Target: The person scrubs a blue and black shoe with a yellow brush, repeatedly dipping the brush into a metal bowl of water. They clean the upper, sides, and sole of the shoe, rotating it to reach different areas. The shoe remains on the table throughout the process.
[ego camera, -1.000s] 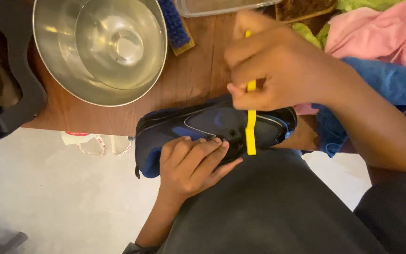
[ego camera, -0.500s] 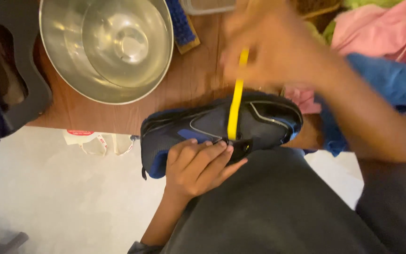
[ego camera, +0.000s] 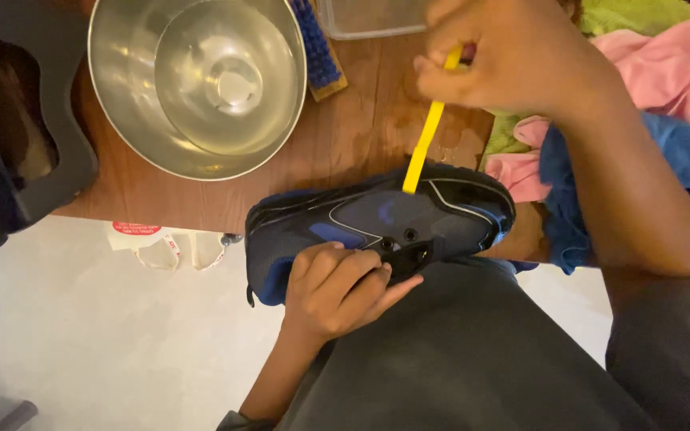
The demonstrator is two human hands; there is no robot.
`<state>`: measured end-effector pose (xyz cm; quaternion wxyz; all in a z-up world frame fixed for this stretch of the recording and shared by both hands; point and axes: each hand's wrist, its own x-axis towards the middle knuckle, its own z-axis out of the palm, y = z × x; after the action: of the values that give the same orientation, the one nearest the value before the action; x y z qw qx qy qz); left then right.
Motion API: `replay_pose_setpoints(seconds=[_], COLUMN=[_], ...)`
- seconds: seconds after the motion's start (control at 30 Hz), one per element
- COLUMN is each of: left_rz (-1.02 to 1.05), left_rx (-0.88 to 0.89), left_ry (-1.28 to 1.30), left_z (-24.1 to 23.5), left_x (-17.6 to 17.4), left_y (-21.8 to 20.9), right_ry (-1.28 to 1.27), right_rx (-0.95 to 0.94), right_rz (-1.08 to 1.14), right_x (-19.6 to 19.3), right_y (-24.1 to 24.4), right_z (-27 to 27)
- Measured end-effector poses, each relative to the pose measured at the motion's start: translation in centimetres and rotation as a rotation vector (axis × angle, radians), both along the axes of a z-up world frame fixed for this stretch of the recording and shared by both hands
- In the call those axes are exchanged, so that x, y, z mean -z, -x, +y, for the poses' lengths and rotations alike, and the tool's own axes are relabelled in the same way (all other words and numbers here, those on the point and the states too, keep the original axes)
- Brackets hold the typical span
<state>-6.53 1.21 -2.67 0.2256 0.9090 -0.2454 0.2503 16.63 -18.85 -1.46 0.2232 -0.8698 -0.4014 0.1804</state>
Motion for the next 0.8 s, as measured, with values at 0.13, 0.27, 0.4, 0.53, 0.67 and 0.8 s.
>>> replay_pose_setpoints(seconds=[0.13,0.27,0.4,0.53,0.67,0.8], left_rz=[0.016,-0.021,-0.059,-0.087,-0.099,-0.100], left_rx=[-0.003,0.004,0.016,0.008,0.007,0.059], left_ry=[0.036,0.034,0.020,0.037,0.056,0.085], left_z=[-0.1,0.0,0.0,-0.2,-0.3,-0.5], left_x=[-0.2,-0.2,-0.2,0.2,-0.4,-0.4], left_y=[-0.4,-0.5,-0.6,-0.2,-0.3,-0.6], right_ry=[-0.350,-0.160,-0.422,-0.243,-0.467,-0.309], right_rx=[-0.284,-0.037,-0.268,-0.102,-0.257,-0.228], right_rz=[-0.083,-0.026,-0.142,-0.142,-0.265,-0.348], right_x=[-0.3,0.6,-0.6,1.2,-1.8,1.3], right_y=[0.7,-0.2,2.1,1.6,3.8,2.0], right_z=[1.0,0.0,1.9,0.9,3.0,1.6])
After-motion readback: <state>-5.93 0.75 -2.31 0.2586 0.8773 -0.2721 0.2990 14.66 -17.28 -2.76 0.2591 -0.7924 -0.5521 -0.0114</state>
